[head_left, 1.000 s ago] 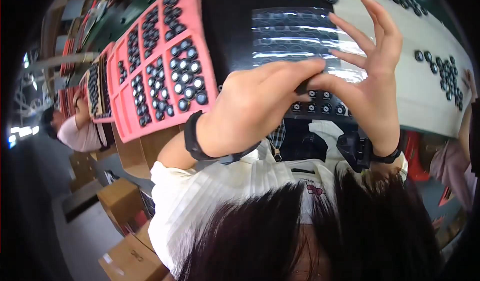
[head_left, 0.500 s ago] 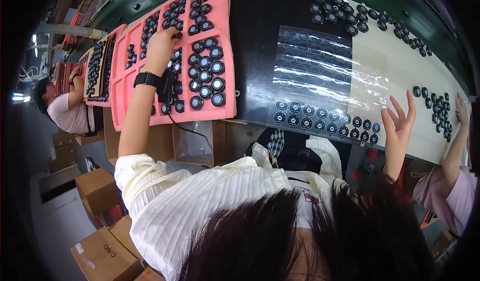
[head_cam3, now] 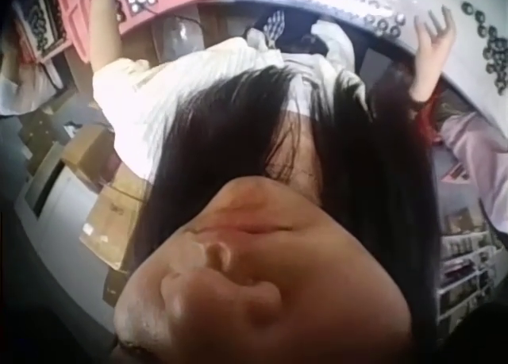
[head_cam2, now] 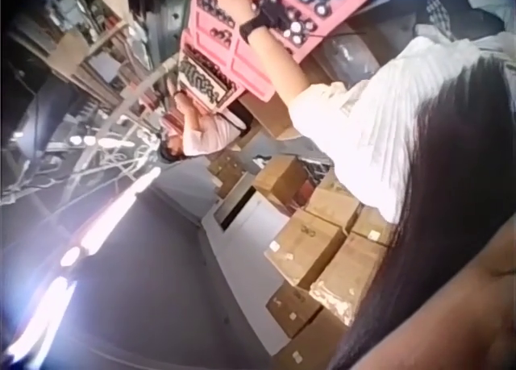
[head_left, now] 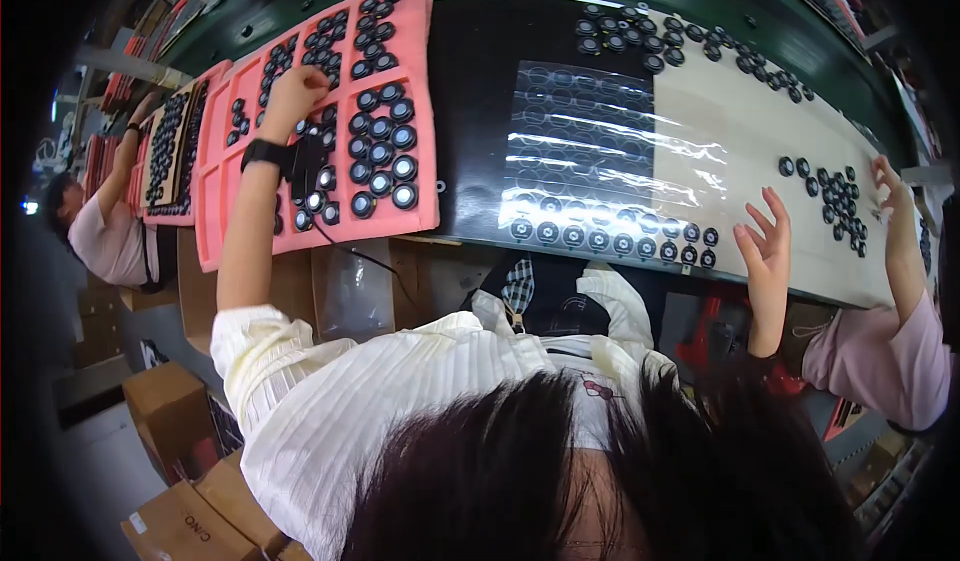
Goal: The person picks up a round black component from a pink foam tray, peels a sticker from a plastic sheet, and presses it onto the component. After repeating this process several times, they peel a strip of white circular backings from the table and move the tray.
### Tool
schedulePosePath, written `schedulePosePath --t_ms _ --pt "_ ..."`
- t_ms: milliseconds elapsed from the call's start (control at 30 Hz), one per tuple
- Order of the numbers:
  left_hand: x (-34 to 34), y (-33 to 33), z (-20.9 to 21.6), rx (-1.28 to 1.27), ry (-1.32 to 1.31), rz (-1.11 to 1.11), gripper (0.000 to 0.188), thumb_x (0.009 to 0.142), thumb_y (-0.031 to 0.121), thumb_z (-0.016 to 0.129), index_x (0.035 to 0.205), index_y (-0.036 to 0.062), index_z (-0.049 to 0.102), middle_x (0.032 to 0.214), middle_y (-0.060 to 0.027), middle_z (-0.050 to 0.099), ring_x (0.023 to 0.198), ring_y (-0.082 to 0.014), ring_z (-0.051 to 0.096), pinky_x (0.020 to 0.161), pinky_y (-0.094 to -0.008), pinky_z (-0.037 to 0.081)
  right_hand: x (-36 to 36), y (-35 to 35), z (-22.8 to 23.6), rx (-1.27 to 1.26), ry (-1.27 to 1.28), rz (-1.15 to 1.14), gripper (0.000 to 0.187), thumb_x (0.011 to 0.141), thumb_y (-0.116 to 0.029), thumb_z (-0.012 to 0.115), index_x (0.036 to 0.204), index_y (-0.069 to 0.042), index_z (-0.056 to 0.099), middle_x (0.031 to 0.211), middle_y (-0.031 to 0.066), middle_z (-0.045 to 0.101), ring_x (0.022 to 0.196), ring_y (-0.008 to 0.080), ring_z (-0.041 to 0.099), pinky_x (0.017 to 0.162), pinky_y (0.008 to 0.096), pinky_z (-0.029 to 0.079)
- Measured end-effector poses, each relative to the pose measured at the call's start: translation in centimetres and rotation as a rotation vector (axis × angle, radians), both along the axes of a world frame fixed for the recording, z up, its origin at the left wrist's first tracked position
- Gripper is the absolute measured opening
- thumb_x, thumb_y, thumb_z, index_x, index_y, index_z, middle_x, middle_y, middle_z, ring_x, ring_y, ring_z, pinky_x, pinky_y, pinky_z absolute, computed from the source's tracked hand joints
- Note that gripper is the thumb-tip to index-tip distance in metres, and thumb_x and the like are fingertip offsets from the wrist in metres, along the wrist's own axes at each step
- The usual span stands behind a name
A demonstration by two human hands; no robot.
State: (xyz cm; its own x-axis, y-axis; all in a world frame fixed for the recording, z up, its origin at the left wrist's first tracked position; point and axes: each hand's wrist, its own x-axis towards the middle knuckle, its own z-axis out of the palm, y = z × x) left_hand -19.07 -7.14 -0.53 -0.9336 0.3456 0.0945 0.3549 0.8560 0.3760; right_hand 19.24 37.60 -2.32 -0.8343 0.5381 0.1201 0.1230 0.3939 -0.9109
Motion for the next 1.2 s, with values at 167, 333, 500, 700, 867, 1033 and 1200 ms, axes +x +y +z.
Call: schedulePosePath --t_ms 167,333,500,700,867,1033,1200 --pt "14.7 8.0 2.4 0.235 0.074 -0.218 0.022 0.077 0.006 0.052 0.097 0.0014 0.058 0.091 -0.0162 0.060 0.084 -0.0326 0.057 0.073 -0.0375 0.045 2.6 2.5 -0.6 -0.300 -0.119 -0.020 0.052 0.083 -0.011 0.055 0.129 -0.004 0.032 0.128 0.0144 0.039 0.113 0.0255 0.045 0.091 0.0356 0.039" --pt "26.6 12.7 -2.3 -0.014 -0.001 -0.693 0.059 0.069 0.021 0.068 0.121 0.0050 0.046 0.128 -0.0193 0.038 0.120 -0.0339 0.035 0.098 -0.0412 0.030 0.4 4.0 -1.9 -1.069 -0.087 0.149 0.043 0.089 -0.019 0.047 0.127 -0.002 0.035 0.123 0.0164 0.046 0.107 0.0234 0.049 0.089 0.0334 0.041" --pt "28.1 13.3 -4.1 -0.111 -0.048 -0.783 0.071 0.067 0.023 0.070 0.129 0.0073 0.038 0.139 -0.0190 0.023 0.128 -0.0335 0.024 0.103 -0.0418 0.022 -3.4 2.7 -2.2 -0.821 -0.408 0.429 0.031 0.084 -0.011 0.054 0.113 0.000 0.053 0.103 0.0119 0.060 0.090 0.0126 0.057 0.078 0.0241 0.044" --pt "26.0 13.5 -6.3 0.490 0.125 -0.254 0.064 0.071 0.006 0.065 0.128 0.0015 0.036 0.135 -0.0174 0.031 0.122 -0.0269 0.036 0.100 -0.0352 0.027 -2.1 2.1 -0.7 -0.240 -0.232 0.556 0.021 0.082 -0.007 0.057 0.101 -0.001 0.062 0.094 0.0082 0.064 0.079 0.0102 0.059 0.073 0.0228 0.045" --pt "23.2 16.1 -5.6 1.168 -0.666 -0.206 0.045 0.073 -0.001 0.060 0.116 -0.0038 0.048 0.119 -0.0163 0.049 0.106 -0.0234 0.051 0.092 -0.0299 0.038 0.8 2.1 2.2 -0.150 -0.020 0.500 0.018 0.081 -0.004 0.056 0.097 -0.001 0.065 0.091 0.0082 0.064 0.082 0.0125 0.059 0.075 0.0238 0.045" --pt "21.7 17.6 -1.8 0.712 -0.421 -0.583 0.018 0.072 -0.005 0.058 0.089 -0.0053 0.060 0.093 -0.0127 0.061 0.088 -0.0221 0.058 0.077 -0.0262 0.045 1.4 3.8 2.7 0.088 0.209 0.551 0.016 0.077 0.000 0.058 0.090 -0.002 0.067 0.095 0.0099 0.062 0.089 0.0162 0.058 0.079 0.0259 0.046" --pt "22.7 17.7 -3.5 0.479 -0.018 -0.797 0.007 0.071 -0.005 0.058 0.077 -0.0038 0.061 0.082 -0.0106 0.062 0.079 -0.0215 0.058 0.070 -0.0261 0.045 2.7 3.3 -3.2 -0.036 0.126 0.518 0.012 0.075 0.001 0.059 0.083 -0.002 0.068 0.101 0.0118 0.059 0.094 0.0178 0.056 0.080 0.0269 0.045"
